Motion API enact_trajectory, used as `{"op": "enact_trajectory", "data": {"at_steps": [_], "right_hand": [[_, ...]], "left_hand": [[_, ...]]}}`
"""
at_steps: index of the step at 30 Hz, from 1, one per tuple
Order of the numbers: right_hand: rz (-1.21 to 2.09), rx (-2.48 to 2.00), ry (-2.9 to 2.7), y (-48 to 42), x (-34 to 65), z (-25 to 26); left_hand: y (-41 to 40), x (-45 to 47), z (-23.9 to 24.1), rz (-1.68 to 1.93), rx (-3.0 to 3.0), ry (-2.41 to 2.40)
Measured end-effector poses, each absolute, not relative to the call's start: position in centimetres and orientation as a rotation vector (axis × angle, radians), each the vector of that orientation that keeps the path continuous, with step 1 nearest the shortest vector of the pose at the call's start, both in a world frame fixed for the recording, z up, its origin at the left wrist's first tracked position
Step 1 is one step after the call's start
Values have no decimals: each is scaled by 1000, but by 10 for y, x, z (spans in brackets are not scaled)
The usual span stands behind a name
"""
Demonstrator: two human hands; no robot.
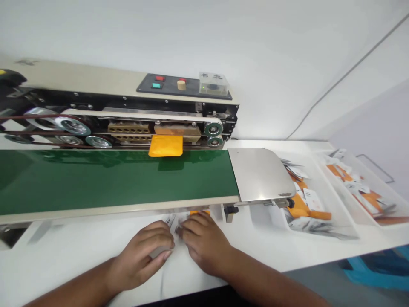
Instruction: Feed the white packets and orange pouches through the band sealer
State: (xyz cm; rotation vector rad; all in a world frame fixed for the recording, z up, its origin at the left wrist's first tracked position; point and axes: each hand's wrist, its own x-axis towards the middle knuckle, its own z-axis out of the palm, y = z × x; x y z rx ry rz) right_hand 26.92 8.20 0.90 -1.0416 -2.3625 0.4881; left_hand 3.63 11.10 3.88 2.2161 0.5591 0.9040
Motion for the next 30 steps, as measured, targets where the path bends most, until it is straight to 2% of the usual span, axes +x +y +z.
{"op": "enact_trajectory", "data": {"at_steps": [9,13,22,26,30], "right_hand": [[498,-781,-2075,86,273,20],[521,-867,-1956,82,274,19],[832,-1154,-1827,78,280,12],[840,-1151,-1940,80,283,24],[974,-1228,-2220,81,295,62]], "left_hand": [[113,36,29,827,2397,592],[111,33,29,889,2395,705],[107,33,27,922,2267,765],[105,35,27,940,2198,767],[104,34,30,873,2138,659]]}}
